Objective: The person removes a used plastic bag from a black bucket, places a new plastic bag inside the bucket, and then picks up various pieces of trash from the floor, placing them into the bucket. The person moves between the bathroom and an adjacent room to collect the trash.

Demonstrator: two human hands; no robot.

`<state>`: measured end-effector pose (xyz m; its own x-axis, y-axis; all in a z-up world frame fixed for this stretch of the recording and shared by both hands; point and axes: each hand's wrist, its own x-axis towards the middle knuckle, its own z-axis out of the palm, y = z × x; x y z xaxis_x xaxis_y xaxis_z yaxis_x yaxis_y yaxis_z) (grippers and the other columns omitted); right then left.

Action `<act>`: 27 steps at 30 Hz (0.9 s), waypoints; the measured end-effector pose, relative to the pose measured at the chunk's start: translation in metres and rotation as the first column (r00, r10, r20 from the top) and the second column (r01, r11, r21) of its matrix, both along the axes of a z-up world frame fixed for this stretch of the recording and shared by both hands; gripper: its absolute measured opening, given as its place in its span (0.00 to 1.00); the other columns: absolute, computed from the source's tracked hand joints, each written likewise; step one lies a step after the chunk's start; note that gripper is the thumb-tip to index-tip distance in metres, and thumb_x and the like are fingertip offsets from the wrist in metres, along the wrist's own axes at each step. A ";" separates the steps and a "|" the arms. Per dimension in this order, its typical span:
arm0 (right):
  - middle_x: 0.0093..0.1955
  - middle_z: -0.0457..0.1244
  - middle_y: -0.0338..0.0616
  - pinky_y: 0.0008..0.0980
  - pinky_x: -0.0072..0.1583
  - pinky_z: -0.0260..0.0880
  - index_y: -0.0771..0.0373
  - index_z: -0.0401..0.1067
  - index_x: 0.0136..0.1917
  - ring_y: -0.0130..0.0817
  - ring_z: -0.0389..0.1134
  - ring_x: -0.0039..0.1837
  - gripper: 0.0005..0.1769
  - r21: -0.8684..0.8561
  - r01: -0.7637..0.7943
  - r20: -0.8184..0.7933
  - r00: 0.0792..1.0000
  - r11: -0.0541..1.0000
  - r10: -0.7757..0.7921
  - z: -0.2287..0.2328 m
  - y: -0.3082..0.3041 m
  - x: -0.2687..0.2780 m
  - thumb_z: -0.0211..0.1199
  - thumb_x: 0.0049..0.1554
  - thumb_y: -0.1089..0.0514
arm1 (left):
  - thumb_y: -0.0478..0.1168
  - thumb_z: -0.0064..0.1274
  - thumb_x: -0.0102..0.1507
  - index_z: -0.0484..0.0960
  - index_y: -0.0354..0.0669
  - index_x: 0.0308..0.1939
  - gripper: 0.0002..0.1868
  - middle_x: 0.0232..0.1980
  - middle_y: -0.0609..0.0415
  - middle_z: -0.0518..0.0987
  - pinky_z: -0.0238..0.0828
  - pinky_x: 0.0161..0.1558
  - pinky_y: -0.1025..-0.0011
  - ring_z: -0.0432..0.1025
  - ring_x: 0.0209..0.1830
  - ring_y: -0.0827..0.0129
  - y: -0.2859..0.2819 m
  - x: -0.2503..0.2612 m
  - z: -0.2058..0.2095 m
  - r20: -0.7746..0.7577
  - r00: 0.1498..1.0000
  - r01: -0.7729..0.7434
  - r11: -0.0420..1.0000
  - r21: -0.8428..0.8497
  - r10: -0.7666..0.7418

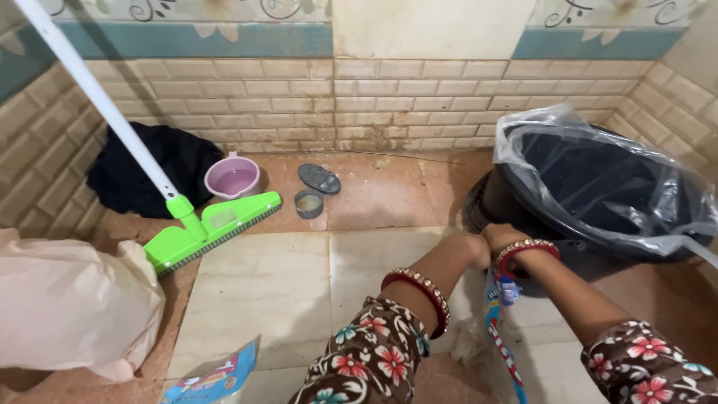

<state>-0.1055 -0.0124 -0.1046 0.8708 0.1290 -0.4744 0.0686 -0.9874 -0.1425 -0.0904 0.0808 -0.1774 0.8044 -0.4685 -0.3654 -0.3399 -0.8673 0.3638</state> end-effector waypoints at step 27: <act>0.41 0.70 0.55 0.40 0.44 0.76 0.75 0.77 0.47 0.43 0.73 0.42 0.11 0.194 0.278 -0.345 0.917 0.941 -0.199 -0.048 -0.035 -0.067 0.64 0.54 0.63 | 0.45 0.58 0.61 0.82 0.49 0.62 0.24 0.67 0.49 0.77 0.71 0.63 0.58 0.73 0.67 0.57 0.006 -0.094 0.014 -0.252 0.918 -0.323 0.946 -0.023 0.307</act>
<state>-0.1728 -0.0474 -0.1526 0.6986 0.0777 -0.7113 -0.2519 -0.9037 -0.3461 -0.1843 0.0869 -0.1635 0.8049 -0.2336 -0.5455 0.0523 -0.8877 0.4574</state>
